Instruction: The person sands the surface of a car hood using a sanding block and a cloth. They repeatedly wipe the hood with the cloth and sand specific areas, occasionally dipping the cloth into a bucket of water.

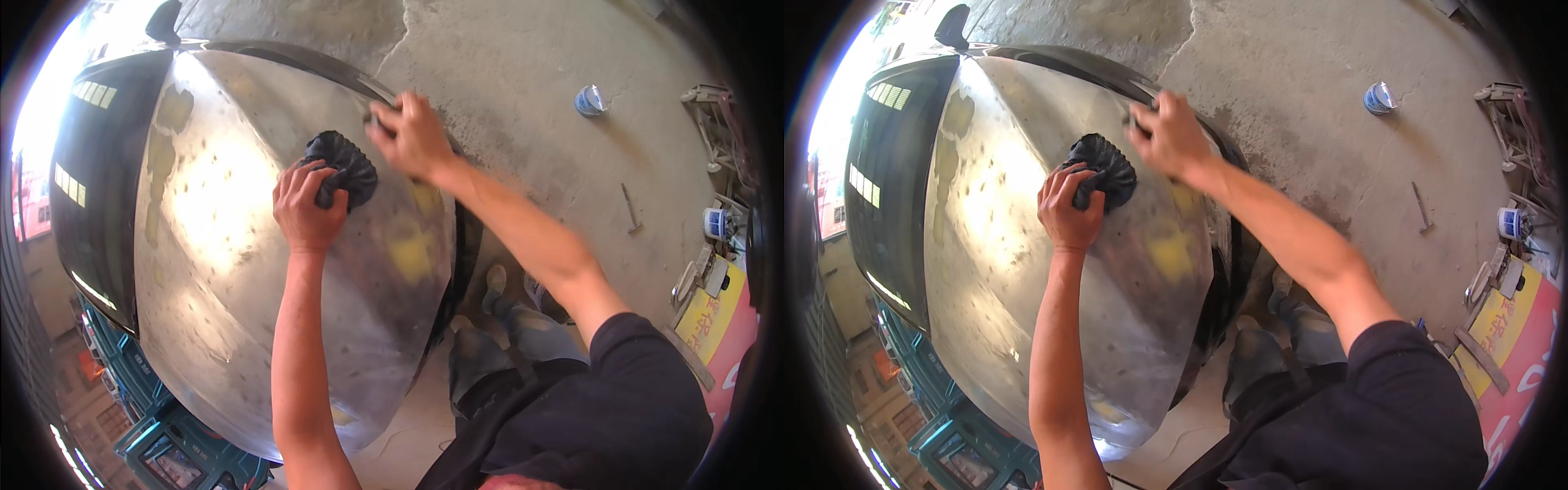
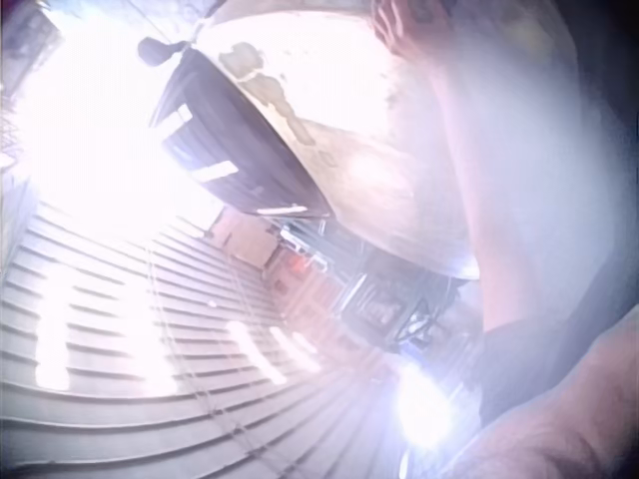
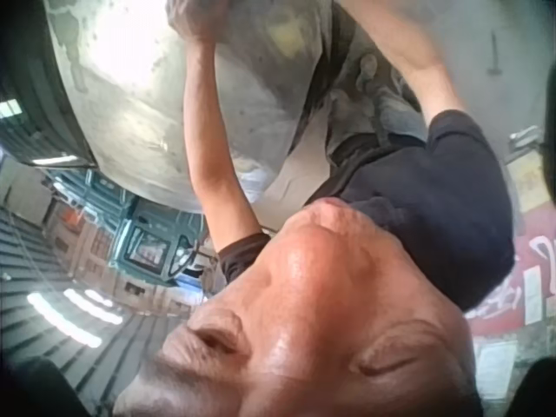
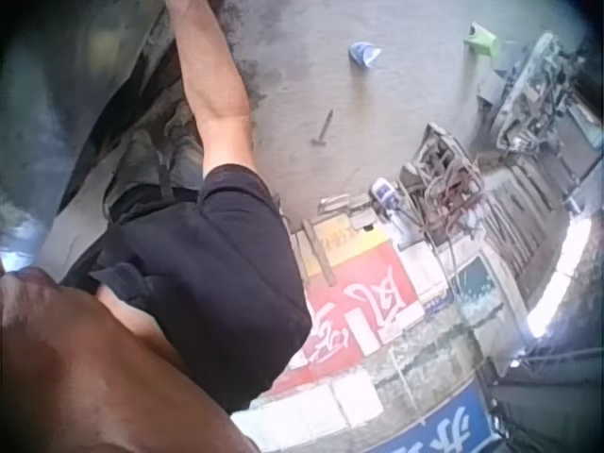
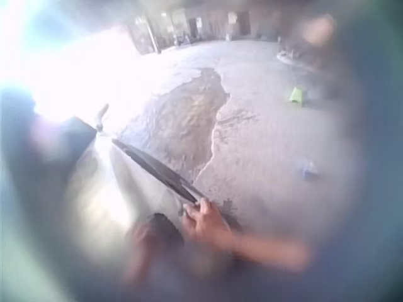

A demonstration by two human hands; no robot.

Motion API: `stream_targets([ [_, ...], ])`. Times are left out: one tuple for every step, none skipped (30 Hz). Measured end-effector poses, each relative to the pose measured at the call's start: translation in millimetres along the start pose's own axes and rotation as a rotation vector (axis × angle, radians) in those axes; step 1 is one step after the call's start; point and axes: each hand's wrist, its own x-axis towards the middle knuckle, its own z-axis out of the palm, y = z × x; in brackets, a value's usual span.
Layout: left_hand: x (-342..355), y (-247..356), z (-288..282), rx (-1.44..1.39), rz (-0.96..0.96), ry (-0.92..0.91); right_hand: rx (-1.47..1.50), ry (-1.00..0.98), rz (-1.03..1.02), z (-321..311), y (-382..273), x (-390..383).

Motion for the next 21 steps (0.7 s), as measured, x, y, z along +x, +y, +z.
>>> stream_targets([
  [-7, -6, -7, 0.021, -0.009, 0.000, 0.000, -0.056, -0.077, -14, -23, -41],
  [-7, -5, -7, 0.027, -0.013, -0.002, -0.015, -0.110, -0.148, -27, -33, -61],
  [-7, -6, -6, 0.025, -0.015, 0.000, 0.003, -0.121, -0.128, -26, -31, -54],
  [-6, -6, -6, 0.025, -0.018, 0.001, 0.022, -0.133, -0.109, -23, -27, -42],
  [-3, -6, -5, 0.017, -0.006, -0.004, 0.035, -0.134, -0.079, -22, -23, -30],
  [1, -2, 0, -0.007, 0.001, -0.011, 0.017, -0.073, -0.002, -13, -6, -9],
  [9, 5, 6, -0.031, 0.012, -0.011, -0.003, -0.006, 0.069, -2, 19, 24],
  [8, 4, 6, -0.032, 0.004, -0.010, 0.001, 0.046, 0.128, 5, 20, 44],
  [7, 2, 5, -0.017, 0.006, -0.003, -0.016, 0.058, 0.132, 6, 17, 42],
  [5, 1, 4, -0.003, 0.008, 0.004, -0.021, 0.029, 0.071, 2, 12, 23],
  [-4, -6, 0, 0.025, -0.007, 0.009, -0.009, -0.015, 0.004, -3, -11, -10],
  [-6, -8, -5, 0.027, -0.011, 0.007, -0.005, -0.054, -0.062, -12, -26, -31],
  [-6, -7, -5, 0.023, -0.015, 0.003, 0.013, -0.075, -0.094, -19, -28, -40],
  [-5, -5, -6, 0.015, -0.010, -0.005, 0.027, -0.090, -0.118, -27, -29, -47],
  [-3, -4, -5, 0.010, -0.008, 0.001, 0.044, -0.105, -0.143, -30, -30, -51],
  [-1, -3, -4, 0.006, -0.008, 0.006, 0.058, -0.077, -0.078, -20, -21, -33],
  [2, 2, 1, -0.016, 0.005, 0.004, 0.057, -0.042, 0.001, -8, -1, 0],
  [5, 4, 3, -0.022, 0.007, -0.005, 0.065, -0.008, 0.067, -2, 10, 21],
  [8, 5, 5, -0.019, 0.008, -0.005, 0.040, 0.009, 0.079, -1, 11, 26],
  [9, 5, 6, -0.022, 0.009, -0.013, 0.013, 0.026, 0.099, 1, 12, 26],
  [3, 0, 4, -0.011, 0.002, -0.006, -0.006, 0.035, 0.114, 4, 6, 28],
])
